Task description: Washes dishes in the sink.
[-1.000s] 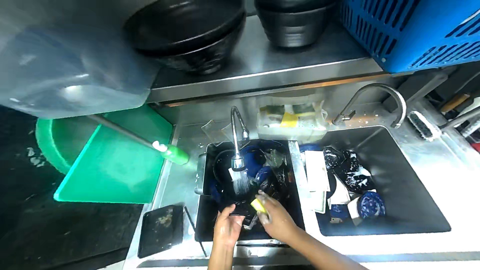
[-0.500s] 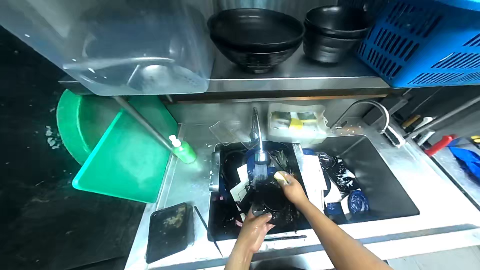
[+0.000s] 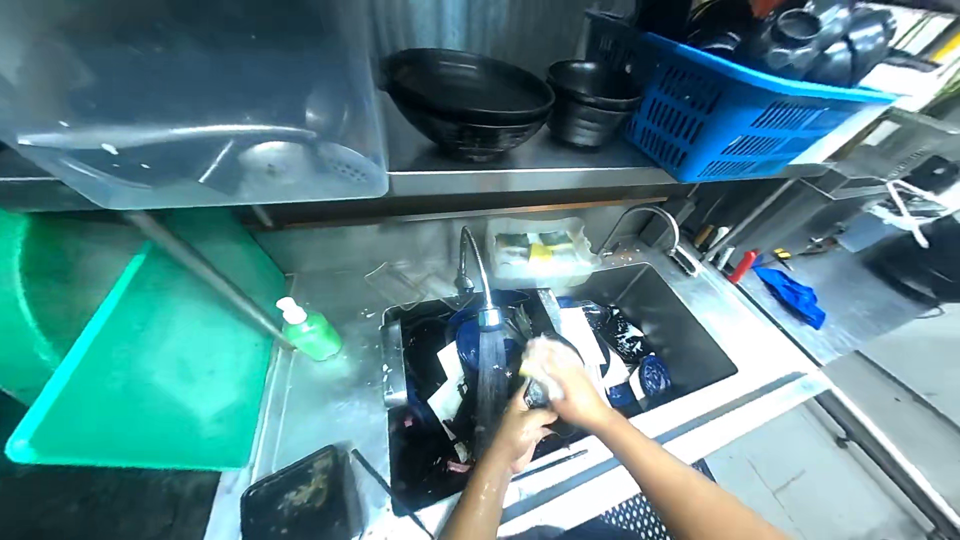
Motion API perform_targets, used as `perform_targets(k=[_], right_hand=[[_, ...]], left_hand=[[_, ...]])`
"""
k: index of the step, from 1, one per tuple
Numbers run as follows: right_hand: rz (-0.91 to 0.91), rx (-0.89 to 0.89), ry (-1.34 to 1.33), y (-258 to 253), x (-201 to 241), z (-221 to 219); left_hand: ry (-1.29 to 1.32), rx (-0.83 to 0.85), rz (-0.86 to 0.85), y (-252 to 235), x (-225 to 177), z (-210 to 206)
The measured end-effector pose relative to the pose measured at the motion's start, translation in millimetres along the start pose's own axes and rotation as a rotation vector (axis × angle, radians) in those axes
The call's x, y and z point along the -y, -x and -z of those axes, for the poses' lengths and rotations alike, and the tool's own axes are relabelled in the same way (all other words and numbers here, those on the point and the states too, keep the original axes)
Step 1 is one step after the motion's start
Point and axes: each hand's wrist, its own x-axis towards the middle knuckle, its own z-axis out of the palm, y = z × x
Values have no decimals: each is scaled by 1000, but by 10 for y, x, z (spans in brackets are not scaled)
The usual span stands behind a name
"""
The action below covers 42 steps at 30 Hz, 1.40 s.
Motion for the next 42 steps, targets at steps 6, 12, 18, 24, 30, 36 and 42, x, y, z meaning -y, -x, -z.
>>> perform_targets(k=[6,12,18,24,30,36,42], right_hand=[[-558,-298,-213,-241,-321,223],[-70,-198,-123,-35,-176,-49],[352,-48,122,334,-790,-22],[-69,-131,-128,-120,-1248,608],[-696,-250,-1214,-445,-1193,870],[-566,-64,-914,-82,-671,508],[-228,2,-624,32,-293,551]], left_hand=[[-32,26,26,-58,-33,-117],[263,-66,-74,-364,-6,-262],[580,-305,-187,-750,111,-598],[578,-328,-193,-953,262,-818],[504,-318,-145,-940,463,-763],[245,-551,34,-1170,499,-732],[180,-548,-8,-681,-180,-1540]])
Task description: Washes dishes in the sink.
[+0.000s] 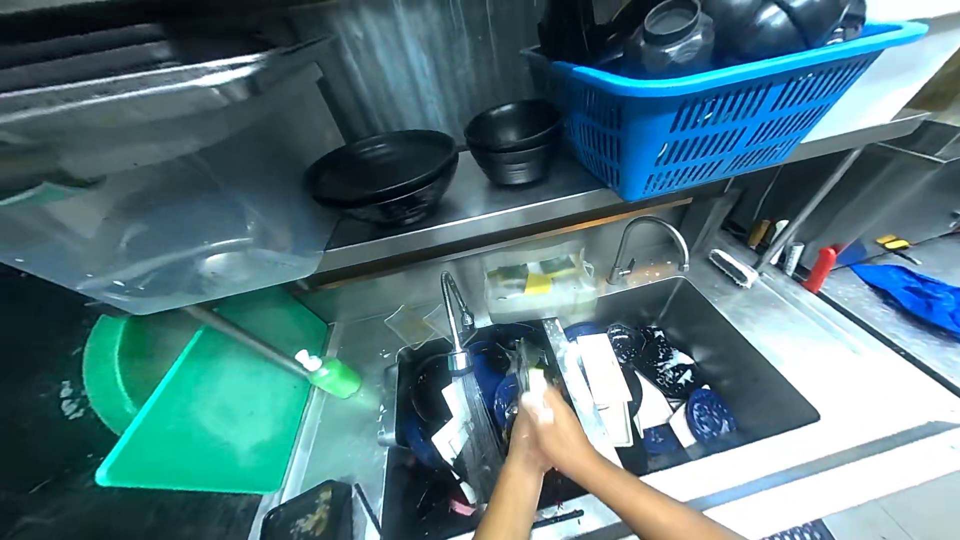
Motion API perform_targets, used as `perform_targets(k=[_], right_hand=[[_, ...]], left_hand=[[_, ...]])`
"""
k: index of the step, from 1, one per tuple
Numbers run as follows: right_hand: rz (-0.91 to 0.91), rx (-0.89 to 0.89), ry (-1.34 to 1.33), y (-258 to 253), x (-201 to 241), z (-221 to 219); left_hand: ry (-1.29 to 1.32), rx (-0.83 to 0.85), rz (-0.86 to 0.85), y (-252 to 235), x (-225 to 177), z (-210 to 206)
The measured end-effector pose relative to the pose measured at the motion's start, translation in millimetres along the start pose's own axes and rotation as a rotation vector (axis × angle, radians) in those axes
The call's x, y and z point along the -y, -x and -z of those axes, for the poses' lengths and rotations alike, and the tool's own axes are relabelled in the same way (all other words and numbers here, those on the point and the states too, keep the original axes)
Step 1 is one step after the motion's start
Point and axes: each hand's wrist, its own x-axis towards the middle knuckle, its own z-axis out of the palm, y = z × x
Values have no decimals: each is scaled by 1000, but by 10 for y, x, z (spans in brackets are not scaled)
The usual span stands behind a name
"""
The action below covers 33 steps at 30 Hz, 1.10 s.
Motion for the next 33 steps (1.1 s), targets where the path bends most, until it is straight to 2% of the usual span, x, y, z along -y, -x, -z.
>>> perform_targets(k=[3,5,7,10,14,15,18,20,22,24,25,27,29,33], right_hand=[[112,-144,-95,-356,26,106],[4,-215,-209,-478,-86,146],[-194,-174,-257,-387,-189,146],[-366,-33,-370,-99,-311,131],[-387,84,-414,70,-552,336],[-381,41,-401,59,-651,425],[-364,-239,-589,26,-971,815],[-432,-440,-807,18,-1241,1136],[-536,-617,-962,30,-1630,1402],[-634,-769,-1073,35,-2039,1592],[-670,-831,-1121,32,-2215,1660],[-721,-941,-1154,21,-2497,1736],[-744,-1031,-1157,-6,-2727,1748],[-741,-1126,-1233,-142,-2955,1735]], left_hand=[[185,162,189,-236,247,81],[185,234,204,-439,349,132],[115,227,183,-532,312,112],[105,153,91,-602,236,41],[7,-157,-60,-1048,578,57],[-97,-188,-81,-1059,661,-16],[-430,23,-22,-1060,777,-132],[-559,86,14,-1175,766,-74],[-749,-11,-72,-1401,728,224],[-1052,-241,-193,-1694,671,674],[-1180,-328,-181,-1792,626,875],[-1379,-365,-45,-1888,583,1142],[-1445,-288,53,-1955,632,1313],[-1270,-207,74,-2075,706,1507]])
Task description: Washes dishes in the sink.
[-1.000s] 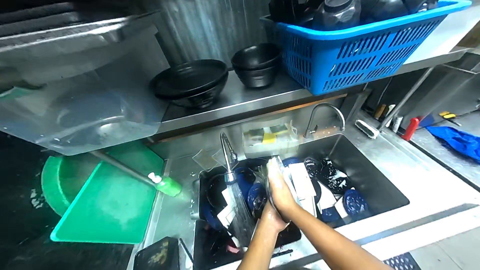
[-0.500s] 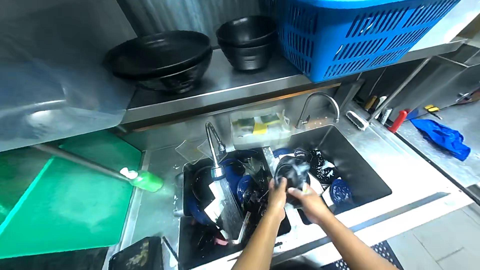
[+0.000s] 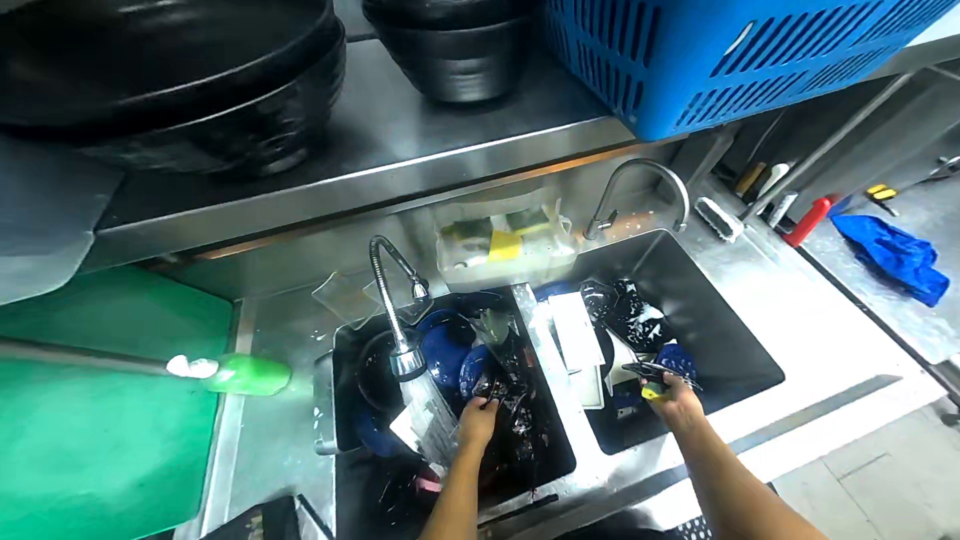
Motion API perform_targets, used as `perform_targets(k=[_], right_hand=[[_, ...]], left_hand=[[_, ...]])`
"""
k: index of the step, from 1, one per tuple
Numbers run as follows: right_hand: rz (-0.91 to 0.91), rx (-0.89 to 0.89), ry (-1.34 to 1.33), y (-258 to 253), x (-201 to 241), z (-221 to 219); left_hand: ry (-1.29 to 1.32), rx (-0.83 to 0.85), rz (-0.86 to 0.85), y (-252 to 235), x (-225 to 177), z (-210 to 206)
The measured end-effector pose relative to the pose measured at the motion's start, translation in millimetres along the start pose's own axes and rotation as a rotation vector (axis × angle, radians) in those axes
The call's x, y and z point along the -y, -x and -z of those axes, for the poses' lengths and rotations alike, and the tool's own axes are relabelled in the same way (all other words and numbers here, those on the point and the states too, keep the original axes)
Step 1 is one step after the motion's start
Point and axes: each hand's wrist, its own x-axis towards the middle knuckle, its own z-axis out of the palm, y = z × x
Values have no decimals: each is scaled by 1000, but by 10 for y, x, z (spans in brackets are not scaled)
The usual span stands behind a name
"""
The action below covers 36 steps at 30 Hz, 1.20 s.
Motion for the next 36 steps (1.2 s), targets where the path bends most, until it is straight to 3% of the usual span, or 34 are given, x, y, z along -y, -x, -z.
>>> perform_targets(k=[4,7,10,14,19,22,26,29,31,36], right_hand=[[-16,-17,49,-162,-99,19],[-26,4,84,-130,-142,5],[-29,42,227,30,-166,1],[-41,143,467,322,-181,-21],[-41,292,568,785,-365,-233],[181,420,874,1331,-572,-476],[622,819,1417,1976,-861,-614],[877,928,1617,2234,-1048,-561],[929,933,1672,2243,-1064,-477],[781,880,1595,2023,-848,-311]], left_hand=[[33,129,69,-104,162,5],[-51,138,-13,-74,246,6],[77,39,-150,64,418,92],[627,-153,-175,489,541,353],[1329,-199,-105,986,386,728],[1574,-100,-90,1137,340,684],[1737,56,-112,1306,195,375],[1770,119,-122,1410,24,259],[1764,90,-144,1410,-29,270],[1830,-219,-101,1249,116,508]])
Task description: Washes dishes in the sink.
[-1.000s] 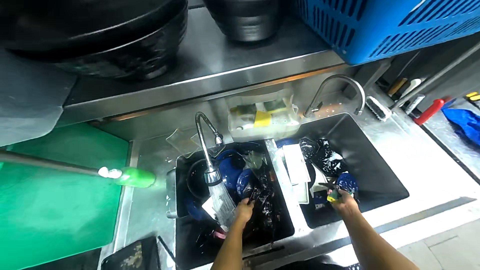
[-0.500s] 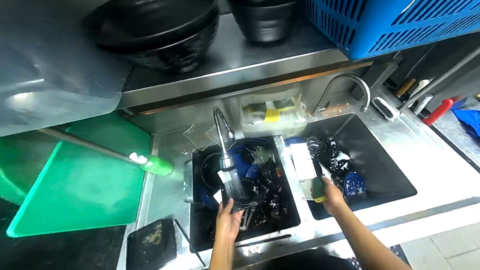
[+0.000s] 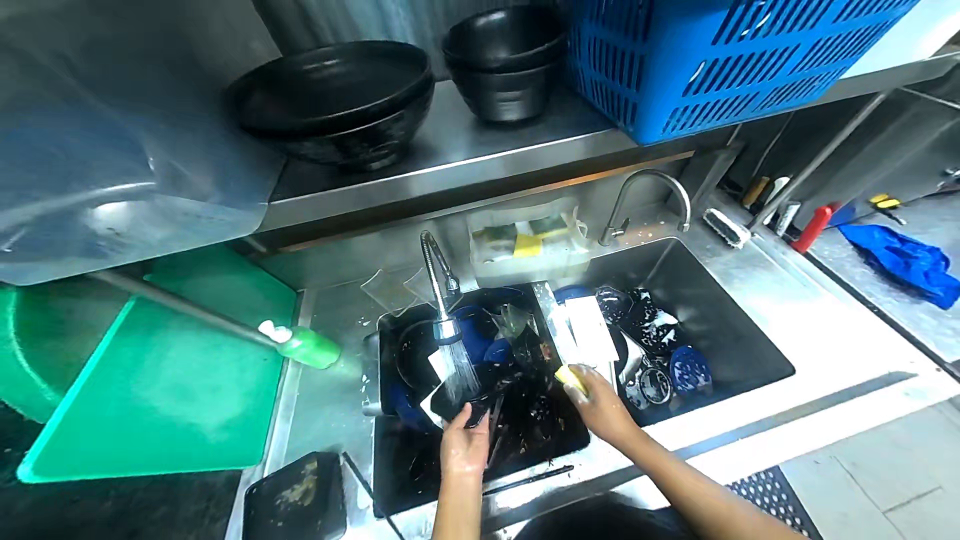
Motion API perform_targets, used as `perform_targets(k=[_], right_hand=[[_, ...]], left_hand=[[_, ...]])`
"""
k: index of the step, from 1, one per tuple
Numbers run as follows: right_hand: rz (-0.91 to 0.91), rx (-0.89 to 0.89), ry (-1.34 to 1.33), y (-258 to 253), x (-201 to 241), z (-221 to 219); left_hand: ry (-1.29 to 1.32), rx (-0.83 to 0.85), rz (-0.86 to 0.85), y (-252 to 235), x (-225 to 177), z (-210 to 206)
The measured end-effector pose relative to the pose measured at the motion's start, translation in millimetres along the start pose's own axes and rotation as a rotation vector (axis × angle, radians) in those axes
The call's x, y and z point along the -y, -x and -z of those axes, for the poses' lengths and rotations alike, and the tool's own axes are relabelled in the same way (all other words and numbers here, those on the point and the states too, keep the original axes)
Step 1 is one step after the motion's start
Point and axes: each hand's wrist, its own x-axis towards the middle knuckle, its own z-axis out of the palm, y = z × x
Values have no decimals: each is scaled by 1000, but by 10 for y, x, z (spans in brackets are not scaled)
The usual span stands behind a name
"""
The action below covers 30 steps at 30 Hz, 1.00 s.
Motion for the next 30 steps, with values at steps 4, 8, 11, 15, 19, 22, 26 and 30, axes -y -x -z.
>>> perform_targets(k=[4,8,11,15,19,22,26,30], right_hand=[[-88,-12,-37,51,-150,80],[-101,-6,-56,-5,-68,83],[-67,20,-147,-168,119,61],[-22,-14,-117,-420,441,68],[298,-116,-16,-417,885,134],[598,-40,77,-171,1113,-11],[742,38,116,-221,1105,84],[403,-200,49,-779,906,252]], left_hand=[[57,-64,48,221,-73,69],[66,-8,199,540,62,129],[-13,198,295,656,167,124],[-239,505,304,712,255,-114],[-534,682,210,673,194,-504],[-678,672,80,630,210,-645],[-723,644,38,581,163,-754],[-659,706,154,616,236,-773]])
